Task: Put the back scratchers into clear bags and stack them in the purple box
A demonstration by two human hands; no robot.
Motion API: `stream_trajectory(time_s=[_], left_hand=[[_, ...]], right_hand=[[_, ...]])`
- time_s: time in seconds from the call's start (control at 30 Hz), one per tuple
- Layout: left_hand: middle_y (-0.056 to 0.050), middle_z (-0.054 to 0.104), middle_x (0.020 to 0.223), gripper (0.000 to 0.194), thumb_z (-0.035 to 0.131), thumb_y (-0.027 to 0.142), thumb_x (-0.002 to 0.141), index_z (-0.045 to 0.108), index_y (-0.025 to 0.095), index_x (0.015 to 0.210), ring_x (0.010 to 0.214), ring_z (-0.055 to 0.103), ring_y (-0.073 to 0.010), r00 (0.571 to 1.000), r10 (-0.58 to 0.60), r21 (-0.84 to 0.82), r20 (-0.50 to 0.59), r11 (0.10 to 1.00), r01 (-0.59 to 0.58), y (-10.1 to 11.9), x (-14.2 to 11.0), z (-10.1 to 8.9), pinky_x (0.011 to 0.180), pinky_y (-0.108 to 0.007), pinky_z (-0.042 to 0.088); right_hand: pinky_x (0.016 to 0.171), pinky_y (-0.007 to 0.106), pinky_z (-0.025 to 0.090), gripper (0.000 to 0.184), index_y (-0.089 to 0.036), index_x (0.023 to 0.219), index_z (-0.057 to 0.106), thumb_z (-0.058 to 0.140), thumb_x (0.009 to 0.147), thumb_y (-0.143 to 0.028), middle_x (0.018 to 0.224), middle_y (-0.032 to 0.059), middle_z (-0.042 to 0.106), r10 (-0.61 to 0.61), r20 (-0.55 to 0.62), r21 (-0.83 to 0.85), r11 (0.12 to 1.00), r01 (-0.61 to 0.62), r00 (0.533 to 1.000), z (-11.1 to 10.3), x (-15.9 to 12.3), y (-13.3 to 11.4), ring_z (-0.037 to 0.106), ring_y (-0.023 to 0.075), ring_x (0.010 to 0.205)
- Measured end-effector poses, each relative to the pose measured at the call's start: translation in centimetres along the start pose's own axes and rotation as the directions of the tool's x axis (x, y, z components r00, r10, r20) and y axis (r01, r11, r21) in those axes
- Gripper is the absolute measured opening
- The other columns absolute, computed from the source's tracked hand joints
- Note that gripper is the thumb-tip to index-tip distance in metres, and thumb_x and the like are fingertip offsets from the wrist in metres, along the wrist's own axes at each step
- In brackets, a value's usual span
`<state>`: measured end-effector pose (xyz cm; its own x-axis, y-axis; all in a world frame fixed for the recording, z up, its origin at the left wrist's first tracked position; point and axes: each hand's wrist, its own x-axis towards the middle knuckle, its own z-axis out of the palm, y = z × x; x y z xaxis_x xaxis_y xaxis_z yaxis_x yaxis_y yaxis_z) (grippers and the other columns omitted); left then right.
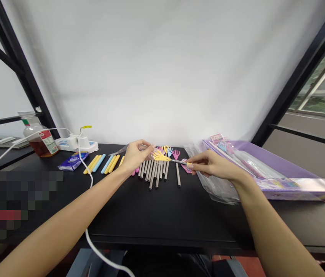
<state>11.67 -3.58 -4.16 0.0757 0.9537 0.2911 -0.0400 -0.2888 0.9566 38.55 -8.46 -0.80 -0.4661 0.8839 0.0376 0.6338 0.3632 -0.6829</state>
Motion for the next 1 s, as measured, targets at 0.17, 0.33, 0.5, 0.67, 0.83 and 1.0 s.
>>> stream_trajectory(time_s=[0.17, 0.33, 0.5, 0.67, 0.83, 1.0], left_hand=[[-0.007, 0.074, 0.080, 0.042, 0.083, 0.047, 0.068, 0.068, 0.015, 0.092, 0.072, 0.070, -0.0196, 0.998, 0.033, 0.058, -0.045, 0.998, -0.030, 0.1, -0.2, 0.3, 0.065, -0.030, 0.061], [-0.007, 0.074, 0.084, 0.038, 0.080, 0.045, 0.072, 0.068, 0.015, 0.093, 0.071, 0.070, -0.0194, 0.995, 0.080, 0.119, -0.053, 0.990, -0.073, 0.4, -0.4, 0.2, 0.062, -0.030, 0.061], [-0.009, 0.073, 0.090, 0.036, 0.079, 0.045, 0.073, 0.068, 0.016, 0.092, 0.081, 0.072, -0.0240, 0.998, 0.068, 0.099, -0.005, 0.993, -0.067, 0.5, -0.8, 0.6, 0.062, -0.034, 0.064], [-0.009, 0.074, 0.090, 0.029, 0.077, 0.041, 0.076, 0.068, 0.016, 0.088, 0.083, 0.073, -0.0248, 0.993, 0.112, 0.169, 0.038, 0.979, -0.116, 0.4, -1.0, 0.8, 0.059, -0.032, 0.063], [-0.006, 0.074, 0.083, 0.027, 0.072, 0.041, 0.081, 0.068, 0.016, 0.090, 0.059, 0.071, -0.0180, 0.989, 0.151, 0.336, 0.001, 0.931, -0.143, 0.5, -1.0, 0.4, 0.049, -0.024, 0.056], [-0.005, 0.073, 0.080, 0.026, 0.072, 0.041, 0.080, 0.067, 0.016, 0.090, 0.065, 0.073, -0.0197, 0.990, 0.139, 0.270, 0.007, 0.953, -0.136, 0.5, -0.9, 0.4, 0.055, -0.026, 0.059]], right_hand=[[0.045, 0.025, 0.036, 0.045, -0.014, 0.089, 0.076, 0.065, 0.083, -0.057, 0.071, 0.0065, 0.069, 0.016, 0.038, 0.037, 0.999, -0.018, 0.999, 0.1, -0.1, -0.3, 0.045, 0.0090, 0.049], [0.042, 0.025, 0.033, 0.046, -0.013, 0.086, 0.075, 0.061, 0.087, -0.057, 0.076, 0.0083, 0.071, 0.030, 0.122, 0.088, 0.995, -0.041, 0.992, 0.0, -0.1, 0.0, 0.042, 0.0067, 0.043], [0.049, 0.026, 0.040, 0.044, -0.015, 0.100, 0.078, 0.064, 0.085, -0.054, 0.074, 0.0061, 0.071, 0.001, -0.003, 0.010, 1.000, -0.001, 1.000, -0.1, -0.1, 0.3, 0.053, 0.0118, 0.053], [0.066, 0.031, 0.047, 0.043, -0.018, 0.105, 0.080, 0.065, 0.084, -0.053, 0.083, 0.0070, 0.076, -0.041, -0.131, -0.069, 0.997, 0.032, 0.991, 0.0, 0.1, 0.4, 0.065, 0.0208, 0.074], [0.062, 0.030, 0.044, 0.037, -0.020, 0.104, 0.080, 0.064, 0.084, -0.047, 0.079, 0.0046, 0.076, -0.062, -0.203, -0.191, 0.981, 0.023, 0.977, 0.1, 0.1, 0.2, 0.061, 0.0179, 0.067], [0.057, 0.029, 0.042, 0.039, -0.018, 0.104, 0.079, 0.063, 0.086, -0.048, 0.077, 0.0052, 0.074, -0.076, -0.215, -0.141, 0.989, 0.046, 0.974, 0.5, 0.3, 0.4, 0.059, 0.0168, 0.063]])
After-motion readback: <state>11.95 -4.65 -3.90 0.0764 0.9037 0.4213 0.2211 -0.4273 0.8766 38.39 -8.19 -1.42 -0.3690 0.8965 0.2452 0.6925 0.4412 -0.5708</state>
